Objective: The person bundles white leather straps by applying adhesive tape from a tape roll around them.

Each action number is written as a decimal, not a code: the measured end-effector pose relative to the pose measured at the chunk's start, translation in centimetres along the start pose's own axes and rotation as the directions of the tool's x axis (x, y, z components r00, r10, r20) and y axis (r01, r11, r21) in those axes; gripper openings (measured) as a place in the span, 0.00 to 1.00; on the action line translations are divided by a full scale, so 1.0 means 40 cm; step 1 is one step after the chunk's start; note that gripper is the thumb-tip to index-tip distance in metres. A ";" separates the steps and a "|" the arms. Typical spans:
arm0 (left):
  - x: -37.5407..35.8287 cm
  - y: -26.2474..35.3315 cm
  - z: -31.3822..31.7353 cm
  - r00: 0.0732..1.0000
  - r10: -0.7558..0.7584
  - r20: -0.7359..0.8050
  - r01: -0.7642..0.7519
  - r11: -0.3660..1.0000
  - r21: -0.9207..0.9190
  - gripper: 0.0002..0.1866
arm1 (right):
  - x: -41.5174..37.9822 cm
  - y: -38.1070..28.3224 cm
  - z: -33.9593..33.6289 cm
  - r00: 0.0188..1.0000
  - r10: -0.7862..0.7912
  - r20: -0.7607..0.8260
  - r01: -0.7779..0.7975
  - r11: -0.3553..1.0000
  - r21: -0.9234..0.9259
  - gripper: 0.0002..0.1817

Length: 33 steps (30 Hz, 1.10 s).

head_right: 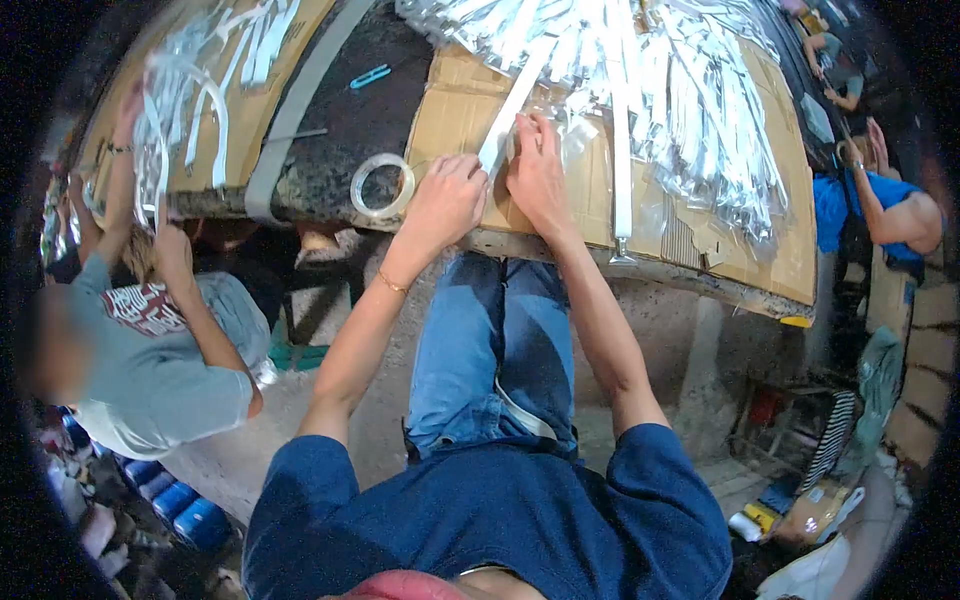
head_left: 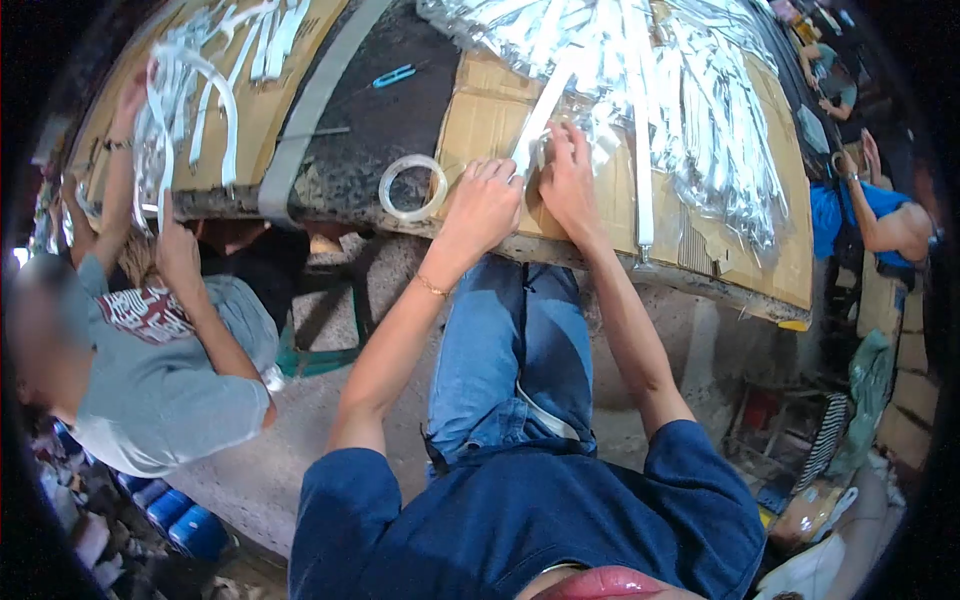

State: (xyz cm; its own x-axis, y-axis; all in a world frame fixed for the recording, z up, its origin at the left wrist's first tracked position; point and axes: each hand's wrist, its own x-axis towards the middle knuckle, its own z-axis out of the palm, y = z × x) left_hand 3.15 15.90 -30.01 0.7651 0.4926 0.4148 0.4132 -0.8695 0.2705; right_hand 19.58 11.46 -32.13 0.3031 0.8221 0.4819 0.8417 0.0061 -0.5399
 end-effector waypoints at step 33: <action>-0.219 0.042 -0.276 0.931 -0.339 -0.134 0.327 0.939 -0.103 0.12 | 0.054 -0.231 -0.112 0.675 -0.192 0.712 -0.139 0.915 0.379 0.08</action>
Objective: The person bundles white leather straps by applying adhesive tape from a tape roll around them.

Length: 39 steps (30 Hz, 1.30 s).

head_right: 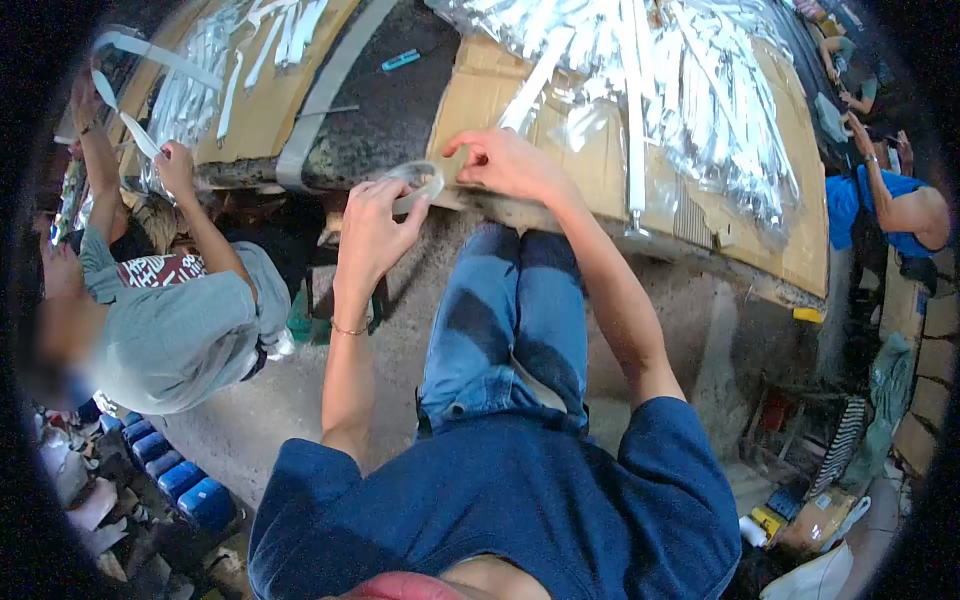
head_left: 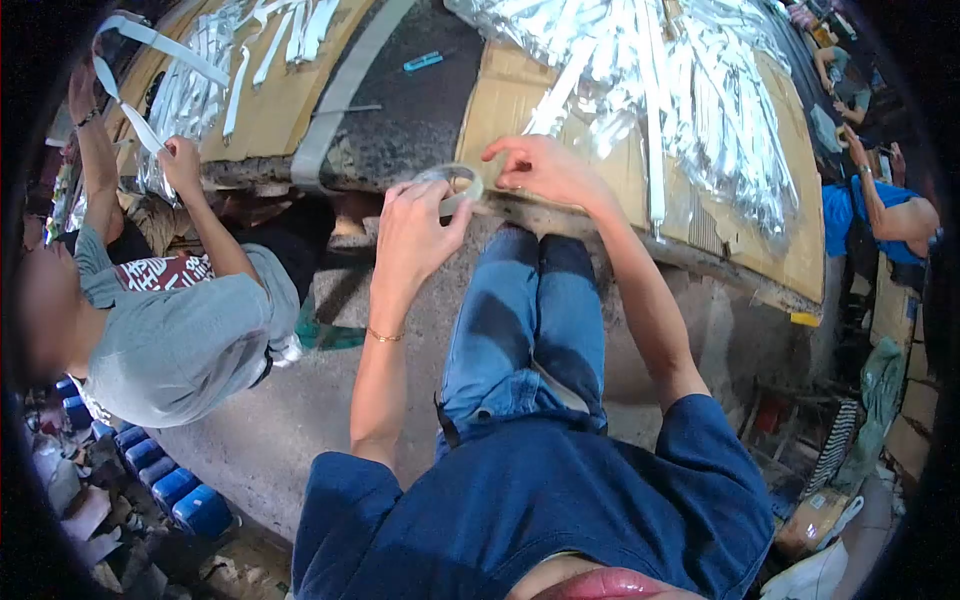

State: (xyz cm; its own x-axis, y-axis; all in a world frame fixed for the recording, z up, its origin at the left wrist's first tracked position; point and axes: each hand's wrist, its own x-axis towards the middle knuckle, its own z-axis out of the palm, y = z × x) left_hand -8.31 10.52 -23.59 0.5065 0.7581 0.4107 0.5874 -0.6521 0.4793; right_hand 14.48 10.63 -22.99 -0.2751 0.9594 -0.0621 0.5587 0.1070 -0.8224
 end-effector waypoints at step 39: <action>-0.061 0.124 0.321 0.721 -0.033 0.692 0.075 0.997 -0.030 0.15 | -0.372 0.287 0.308 0.712 0.678 -0.180 -0.244 0.480 0.843 0.09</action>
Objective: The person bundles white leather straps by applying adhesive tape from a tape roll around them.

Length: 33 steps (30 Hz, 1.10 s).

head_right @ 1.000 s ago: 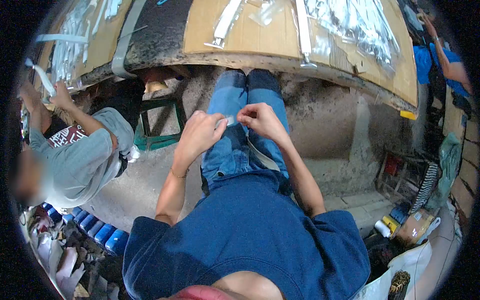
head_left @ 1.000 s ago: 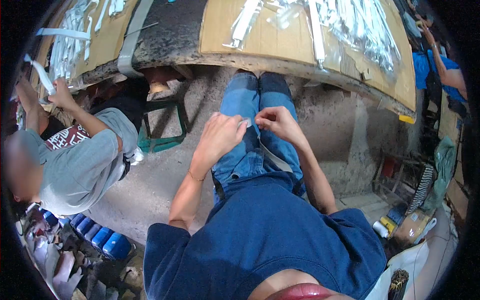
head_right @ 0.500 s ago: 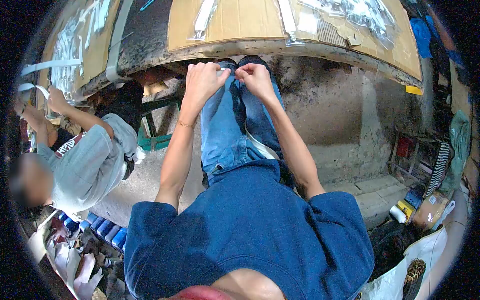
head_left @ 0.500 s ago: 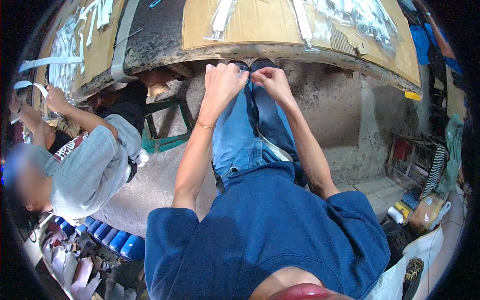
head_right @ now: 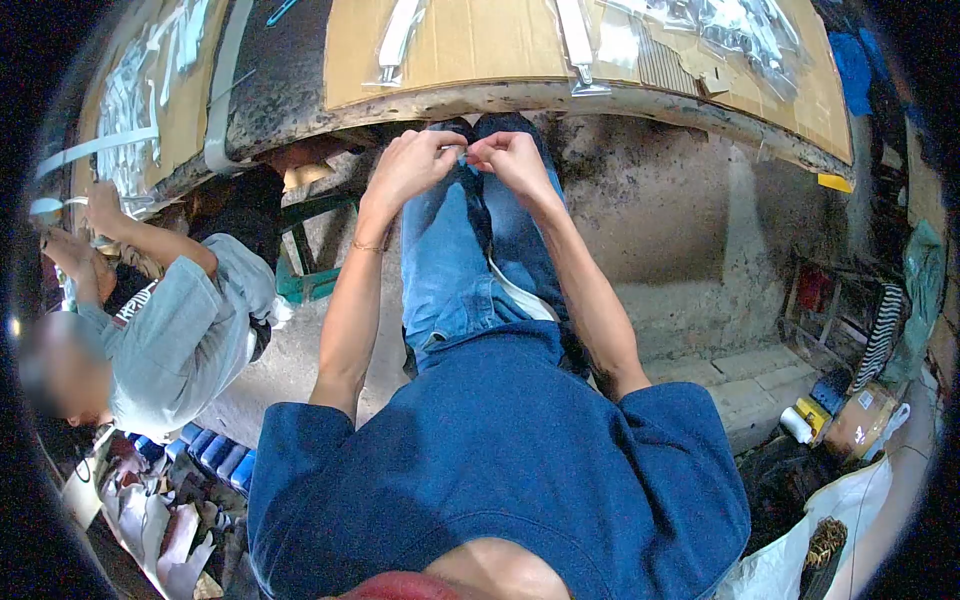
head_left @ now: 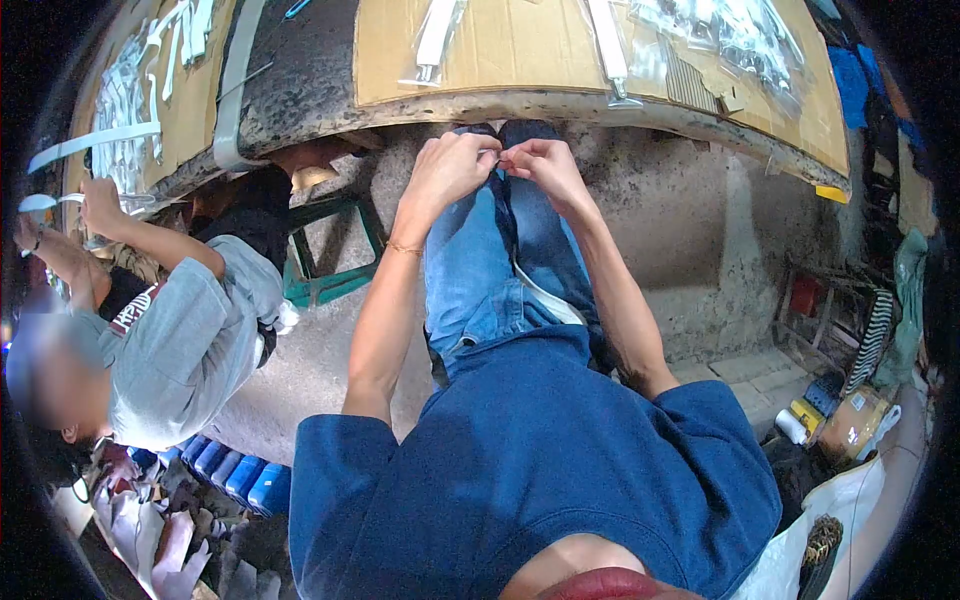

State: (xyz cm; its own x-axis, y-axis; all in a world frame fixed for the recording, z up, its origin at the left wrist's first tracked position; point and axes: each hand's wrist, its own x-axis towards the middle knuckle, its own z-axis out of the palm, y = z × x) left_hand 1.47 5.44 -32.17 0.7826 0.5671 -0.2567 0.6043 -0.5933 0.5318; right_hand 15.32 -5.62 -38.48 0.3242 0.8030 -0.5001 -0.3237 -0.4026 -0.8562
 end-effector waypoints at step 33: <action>-0.015 -0.025 0.016 0.991 0.058 -0.118 -0.042 0.991 0.130 0.12 | -0.002 0.038 0.030 0.994 -0.087 -0.063 0.076 0.986 -0.151 0.10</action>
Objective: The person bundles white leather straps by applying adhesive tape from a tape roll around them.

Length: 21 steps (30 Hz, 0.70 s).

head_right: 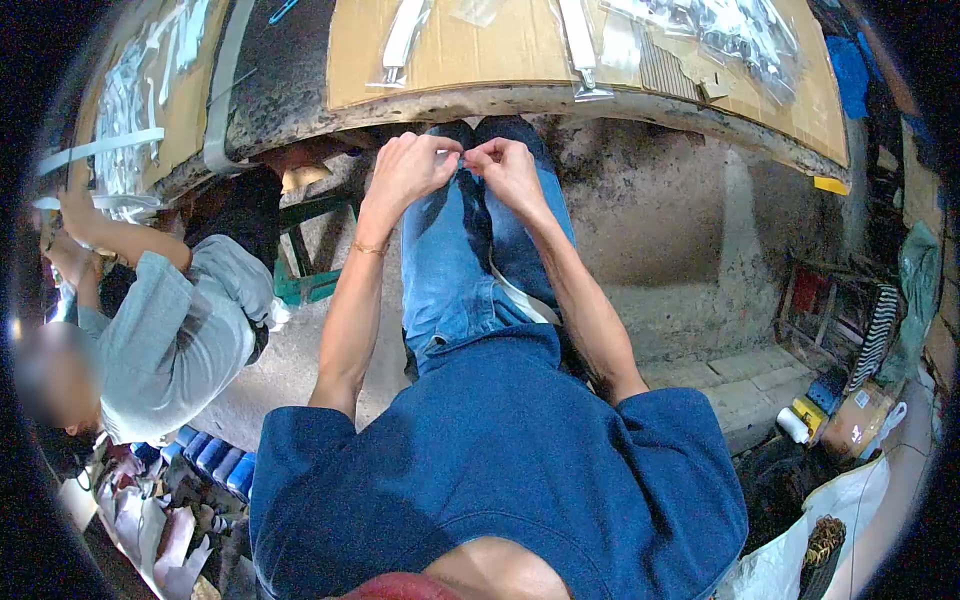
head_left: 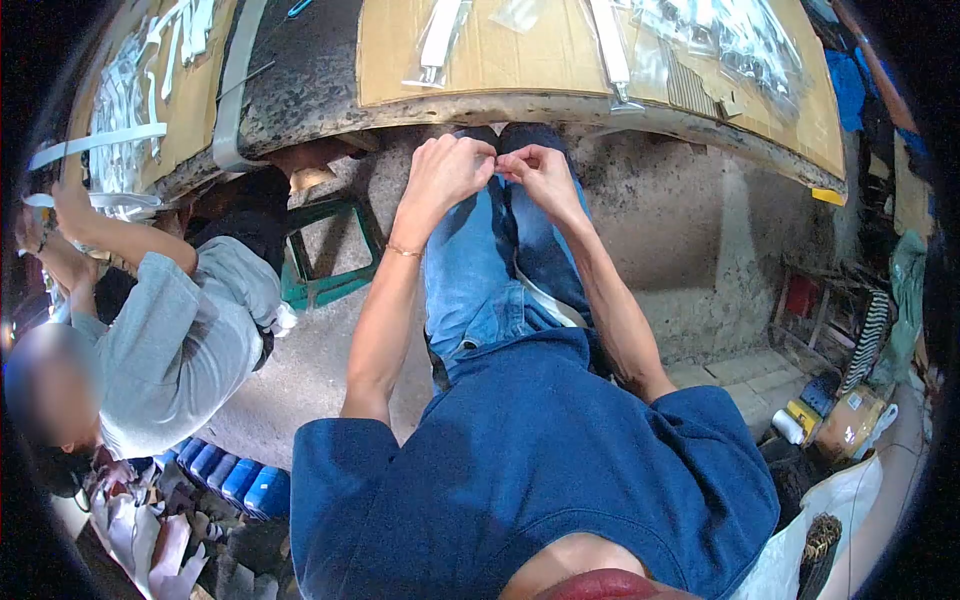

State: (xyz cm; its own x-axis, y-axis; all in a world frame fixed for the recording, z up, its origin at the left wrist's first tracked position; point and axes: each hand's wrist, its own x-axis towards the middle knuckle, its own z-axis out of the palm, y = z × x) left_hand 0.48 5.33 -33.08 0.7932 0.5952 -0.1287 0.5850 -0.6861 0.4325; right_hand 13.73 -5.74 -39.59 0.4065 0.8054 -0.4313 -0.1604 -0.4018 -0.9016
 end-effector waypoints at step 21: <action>-0.013 -0.035 0.040 0.999 -0.012 -0.039 0.005 0.985 -0.171 0.13 | -0.007 -0.015 0.006 0.999 -0.015 -0.039 0.010 0.990 -0.139 0.09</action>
State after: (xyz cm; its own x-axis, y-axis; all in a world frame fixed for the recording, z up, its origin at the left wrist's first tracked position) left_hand -0.48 5.29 -35.04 0.7789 0.6192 -0.0993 0.5516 -0.6010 0.5784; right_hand 13.48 -5.61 -38.95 0.4437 0.7939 -0.4157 -0.0302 -0.4504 -0.8923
